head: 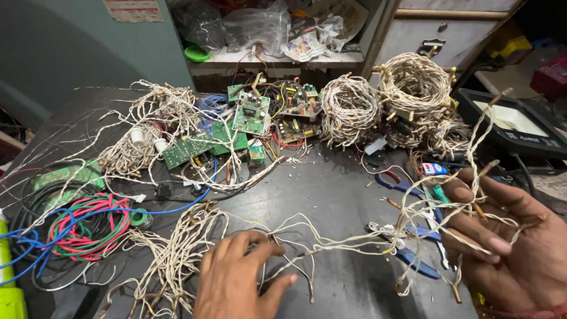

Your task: The person untangles a bundle of white wires and uses pliers to strip insulation from the wire ends. They then twist the exposed strands together by hand.

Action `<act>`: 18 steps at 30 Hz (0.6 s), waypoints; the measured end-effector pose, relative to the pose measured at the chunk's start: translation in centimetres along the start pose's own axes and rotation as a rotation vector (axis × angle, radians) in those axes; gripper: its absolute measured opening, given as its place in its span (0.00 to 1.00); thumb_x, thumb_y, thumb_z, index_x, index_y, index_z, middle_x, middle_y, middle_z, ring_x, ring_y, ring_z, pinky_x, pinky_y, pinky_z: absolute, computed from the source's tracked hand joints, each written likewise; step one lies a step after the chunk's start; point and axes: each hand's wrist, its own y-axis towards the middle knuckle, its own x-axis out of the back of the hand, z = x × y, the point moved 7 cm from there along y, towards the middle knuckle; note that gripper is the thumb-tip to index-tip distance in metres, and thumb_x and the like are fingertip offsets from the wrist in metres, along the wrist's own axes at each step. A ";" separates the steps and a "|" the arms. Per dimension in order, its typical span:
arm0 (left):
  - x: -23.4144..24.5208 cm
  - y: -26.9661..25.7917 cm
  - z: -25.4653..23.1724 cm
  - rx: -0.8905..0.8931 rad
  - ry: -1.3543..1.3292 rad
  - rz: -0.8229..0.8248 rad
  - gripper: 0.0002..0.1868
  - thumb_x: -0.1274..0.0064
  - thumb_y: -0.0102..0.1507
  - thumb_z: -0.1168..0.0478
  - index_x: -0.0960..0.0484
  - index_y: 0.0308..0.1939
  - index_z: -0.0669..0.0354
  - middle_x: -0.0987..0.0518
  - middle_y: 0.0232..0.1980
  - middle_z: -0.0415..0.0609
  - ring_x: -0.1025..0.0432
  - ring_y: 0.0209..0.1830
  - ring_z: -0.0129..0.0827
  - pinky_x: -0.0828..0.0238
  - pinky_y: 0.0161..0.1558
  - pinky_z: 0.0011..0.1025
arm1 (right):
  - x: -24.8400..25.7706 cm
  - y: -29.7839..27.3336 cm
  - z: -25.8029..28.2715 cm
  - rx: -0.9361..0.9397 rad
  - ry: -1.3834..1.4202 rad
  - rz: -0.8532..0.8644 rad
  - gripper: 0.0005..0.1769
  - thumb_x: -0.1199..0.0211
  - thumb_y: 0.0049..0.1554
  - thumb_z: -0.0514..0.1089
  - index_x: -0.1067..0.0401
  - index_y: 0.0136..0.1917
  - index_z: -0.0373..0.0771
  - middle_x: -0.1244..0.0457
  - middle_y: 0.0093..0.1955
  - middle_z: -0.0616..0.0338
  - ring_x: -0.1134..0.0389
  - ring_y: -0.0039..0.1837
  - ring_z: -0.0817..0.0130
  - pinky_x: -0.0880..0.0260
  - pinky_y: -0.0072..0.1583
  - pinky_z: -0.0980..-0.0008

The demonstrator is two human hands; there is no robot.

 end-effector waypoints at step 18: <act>4.4 -0.7 0.7 0.233 -0.949 -0.287 0.13 0.37 0.58 0.57 0.08 0.43 0.58 0.17 0.24 0.41 0.28 0.23 0.19 0.34 0.28 0.21 | -5.5 -1.5 -2.0 0.557 -1.502 -0.339 0.26 0.40 0.61 0.54 0.27 0.63 0.33 0.35 0.59 0.52 0.31 0.53 0.66 0.31 0.54 0.66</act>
